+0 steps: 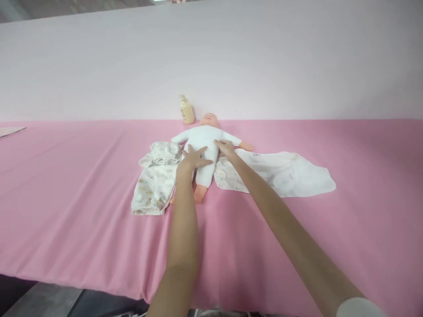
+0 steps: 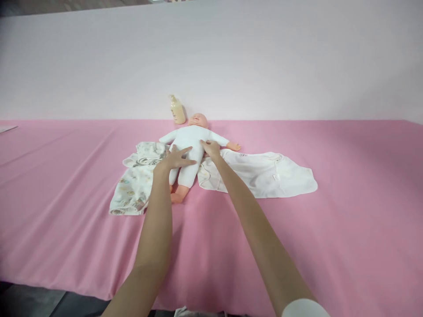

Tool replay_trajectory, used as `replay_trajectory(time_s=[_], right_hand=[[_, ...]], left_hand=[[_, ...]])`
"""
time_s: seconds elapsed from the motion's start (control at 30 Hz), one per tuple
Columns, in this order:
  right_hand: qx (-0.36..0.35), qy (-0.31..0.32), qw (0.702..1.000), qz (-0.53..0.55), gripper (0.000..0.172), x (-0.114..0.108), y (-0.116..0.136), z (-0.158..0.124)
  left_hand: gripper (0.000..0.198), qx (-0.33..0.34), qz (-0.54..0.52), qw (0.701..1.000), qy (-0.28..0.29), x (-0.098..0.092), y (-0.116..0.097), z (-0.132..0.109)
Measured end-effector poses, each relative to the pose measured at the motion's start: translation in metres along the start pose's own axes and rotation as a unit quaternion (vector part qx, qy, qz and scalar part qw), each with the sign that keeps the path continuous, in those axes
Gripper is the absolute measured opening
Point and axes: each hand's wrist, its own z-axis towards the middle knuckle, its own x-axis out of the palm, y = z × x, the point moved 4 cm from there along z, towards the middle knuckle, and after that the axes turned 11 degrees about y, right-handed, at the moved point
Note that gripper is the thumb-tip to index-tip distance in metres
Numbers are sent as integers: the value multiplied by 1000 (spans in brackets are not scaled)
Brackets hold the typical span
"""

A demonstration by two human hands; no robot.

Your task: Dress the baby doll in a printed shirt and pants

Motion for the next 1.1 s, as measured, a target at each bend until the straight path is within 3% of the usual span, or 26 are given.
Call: replay_trajectory(time_s=[0.1,0.23,0.33,0.4,0.6,0.7,0.8,0.97,1.1], right_hand=[[-6,-77,989,-129,18,-54,9,-23],[10,-166,936,-311,28,-152,18,-67],[72,-149,891,-423,31,-205,15,-95],[106,-127,862,-479,28,-223,12,-109],[154,-59,801,-576,17,-222,25,-128],[139,-58,800,-580,18,-221,45,-138],[73,-78,838,-535,15,-223,71,-152],[-57,-17,953,-296,8,-210,114,-181],[-137,59,981,-120,11,-185,147,-210]], left_hand=[[82,-4,17,1000,-10,-1,-2,-1],[83,-22,9,1000,-13,0,-7,-2],[82,-33,27,999,-7,-2,-16,-4],[77,-31,50,998,-15,-4,-25,-7],[68,42,85,993,-66,-7,-55,-18],[65,97,90,988,-74,-3,-73,-24],[59,164,87,980,-67,5,-91,-28],[59,302,34,950,-76,18,-122,-35],[58,412,-80,907,-31,20,-142,-51]])
